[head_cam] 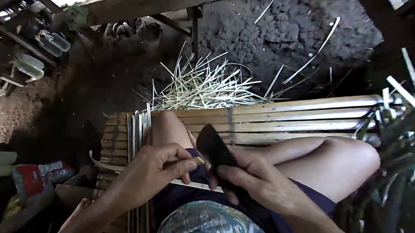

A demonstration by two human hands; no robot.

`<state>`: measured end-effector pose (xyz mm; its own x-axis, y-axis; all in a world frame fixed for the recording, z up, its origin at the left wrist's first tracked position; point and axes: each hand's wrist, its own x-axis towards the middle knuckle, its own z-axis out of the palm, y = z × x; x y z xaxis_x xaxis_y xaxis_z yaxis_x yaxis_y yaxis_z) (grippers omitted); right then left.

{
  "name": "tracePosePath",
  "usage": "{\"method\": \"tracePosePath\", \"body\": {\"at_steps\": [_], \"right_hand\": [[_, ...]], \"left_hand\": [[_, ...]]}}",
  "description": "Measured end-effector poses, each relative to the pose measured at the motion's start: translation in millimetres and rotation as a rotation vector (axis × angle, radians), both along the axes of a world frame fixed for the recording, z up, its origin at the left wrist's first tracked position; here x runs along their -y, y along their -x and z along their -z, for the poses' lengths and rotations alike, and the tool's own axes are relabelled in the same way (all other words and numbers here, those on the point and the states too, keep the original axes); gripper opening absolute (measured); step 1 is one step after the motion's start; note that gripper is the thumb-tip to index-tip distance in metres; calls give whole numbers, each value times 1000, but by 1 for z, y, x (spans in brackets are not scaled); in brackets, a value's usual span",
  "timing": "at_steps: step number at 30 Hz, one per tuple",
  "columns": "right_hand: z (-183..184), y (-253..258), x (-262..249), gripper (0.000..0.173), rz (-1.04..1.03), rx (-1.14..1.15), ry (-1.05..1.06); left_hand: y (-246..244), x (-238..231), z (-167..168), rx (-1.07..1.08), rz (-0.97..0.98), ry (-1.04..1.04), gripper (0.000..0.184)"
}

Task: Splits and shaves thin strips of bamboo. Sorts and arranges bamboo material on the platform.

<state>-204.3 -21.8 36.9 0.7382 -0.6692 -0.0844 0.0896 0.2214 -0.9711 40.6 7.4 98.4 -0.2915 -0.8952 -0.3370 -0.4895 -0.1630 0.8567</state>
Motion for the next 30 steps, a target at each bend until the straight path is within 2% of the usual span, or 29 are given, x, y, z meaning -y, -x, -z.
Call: {"method": "tracePosePath", "body": {"at_steps": [12, 24, 30], "right_hand": [[-3, 2, -5, 24, 3, -26, 157], [-4, 0, -1, 19, -7, -102, 265], [-18, -1, -1, 13, -71, -134, 314]], "left_hand": [[2, -1, -2, 100, 42, 42, 18], [2, 3, 0, 78, 51, 41, 17], [4, -2, -5, 79, 59, 132, 18]]}}
